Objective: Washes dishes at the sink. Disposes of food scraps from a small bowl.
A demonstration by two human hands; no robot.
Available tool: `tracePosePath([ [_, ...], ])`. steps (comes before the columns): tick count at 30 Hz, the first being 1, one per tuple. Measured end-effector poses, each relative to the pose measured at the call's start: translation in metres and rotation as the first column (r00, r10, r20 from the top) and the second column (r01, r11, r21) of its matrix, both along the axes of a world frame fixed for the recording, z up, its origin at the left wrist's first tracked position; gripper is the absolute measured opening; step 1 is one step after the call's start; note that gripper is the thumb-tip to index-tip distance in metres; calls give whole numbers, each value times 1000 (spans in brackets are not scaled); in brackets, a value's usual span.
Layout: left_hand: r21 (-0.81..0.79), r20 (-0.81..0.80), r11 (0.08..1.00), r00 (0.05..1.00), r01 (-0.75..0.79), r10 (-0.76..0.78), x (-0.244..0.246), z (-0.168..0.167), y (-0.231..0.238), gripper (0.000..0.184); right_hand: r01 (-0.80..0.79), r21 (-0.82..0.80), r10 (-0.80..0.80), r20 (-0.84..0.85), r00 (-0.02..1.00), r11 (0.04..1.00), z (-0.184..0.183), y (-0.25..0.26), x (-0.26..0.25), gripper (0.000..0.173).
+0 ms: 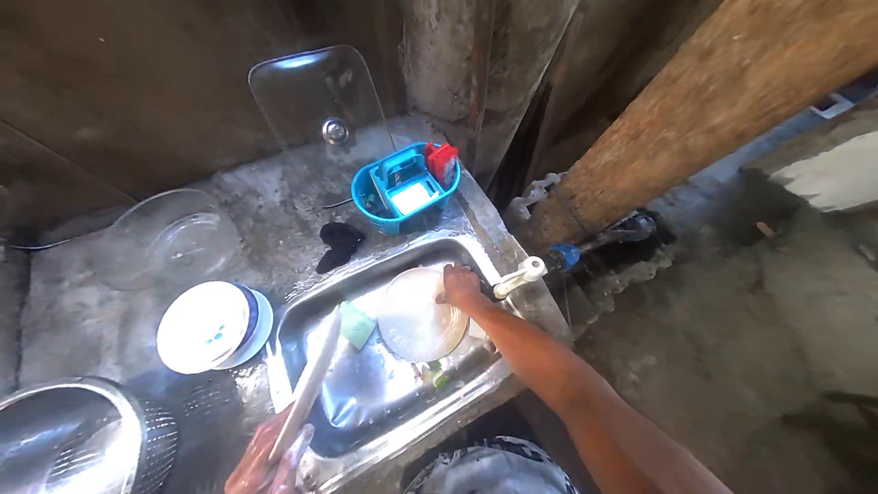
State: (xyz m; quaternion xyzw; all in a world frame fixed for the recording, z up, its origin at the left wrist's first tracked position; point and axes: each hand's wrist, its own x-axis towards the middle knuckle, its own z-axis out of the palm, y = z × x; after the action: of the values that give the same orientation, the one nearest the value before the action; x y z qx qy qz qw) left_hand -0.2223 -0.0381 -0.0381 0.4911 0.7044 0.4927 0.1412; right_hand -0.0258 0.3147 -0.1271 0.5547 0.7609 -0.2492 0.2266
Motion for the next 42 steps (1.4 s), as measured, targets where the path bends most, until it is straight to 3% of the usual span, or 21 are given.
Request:
tracePosePath([
  [2, 17, -6, 1000, 1000, -1, 1, -3, -1, -2, 34, -10, -49, 10, -15, 1000, 999, 5, -1, 4, 68],
  [5, 31, 19, 999, 1000, -6, 5, -4, -2, -2, 31, 42, -170, -74, -187, 980, 985, -2, -11, 15, 51],
  [10, 3, 48, 999, 998, -52, 52, 4, -2, 10, 34, -20, -412, -174, -430, 886, 911, -26, -63, 7, 43],
  [14, -5, 46, 999, 998, -46, 46, 6, -5, 16, 34, -69, -676, -391, -504, 771, 734, -14, -110, -4, 47],
  [16, 13, 58, 999, 997, -43, 43, 8, -7, 19, 34, -199, -755, -449, -555, 700, 624, -6, -121, 1, 44],
  [19, 11, 53, 998, 997, -61, 60, 21, -11, 30, 29, -416, -738, -499, -670, 551, 531, 2, -133, 12, 40],
  [21, -42, 9, 996, 997, -75, 75, 36, -17, 39, 31, -473, -731, -553, -681, 479, 492, 7, -146, 10, 43],
  [26, -290, -184, 957, 982, -23, -32, 55, -15, 41, 40, -358, -779, -697, -623, 354, 515, 1, -162, -12, 39],
  [30, -492, -147, 870, 984, 19, -105, 53, -31, 24, 56, -392, -761, -712, -637, 296, 517, -4, -167, -17, 34],
  [32, -496, -235, 864, 971, -81, -44, 56, -45, 21, 49, -413, -679, -581, -734, 353, 607, -5, -161, -18, 27],
  [33, -469, -302, 874, 953, -125, -25, 56, -48, 23, 46, -420, -547, -379, -825, 419, 725, -5, -153, -18, 26],
  [34, -442, -345, 883, 939, -158, -4, 56, -48, 26, 43, -446, -339, -82, -860, 503, 828, -6, -141, -18, 27],
  [35, -423, -368, 887, 930, -187, 20, 55, -48, 28, 40, -504, -132, 218, -789, 575, 854, -11, -130, -19, 27],
  [36, -400, -379, 892, 924, -212, 50, 53, -49, 30, 39, -588, 6, 445, -661, 605, 809, -19, -118, -21, 27],
  [38, -339, -385, 908, 917, -247, 106, 46, -52, 34, 38, -741, 99, 688, -468, 554, 664, -34, -96, -25, 26],
  [42, -286, -370, 928, 921, -240, 125, 41, -62, 29, 36, -896, 162, 872, -352, 340, 414, -53, -75, -30, 28],
])
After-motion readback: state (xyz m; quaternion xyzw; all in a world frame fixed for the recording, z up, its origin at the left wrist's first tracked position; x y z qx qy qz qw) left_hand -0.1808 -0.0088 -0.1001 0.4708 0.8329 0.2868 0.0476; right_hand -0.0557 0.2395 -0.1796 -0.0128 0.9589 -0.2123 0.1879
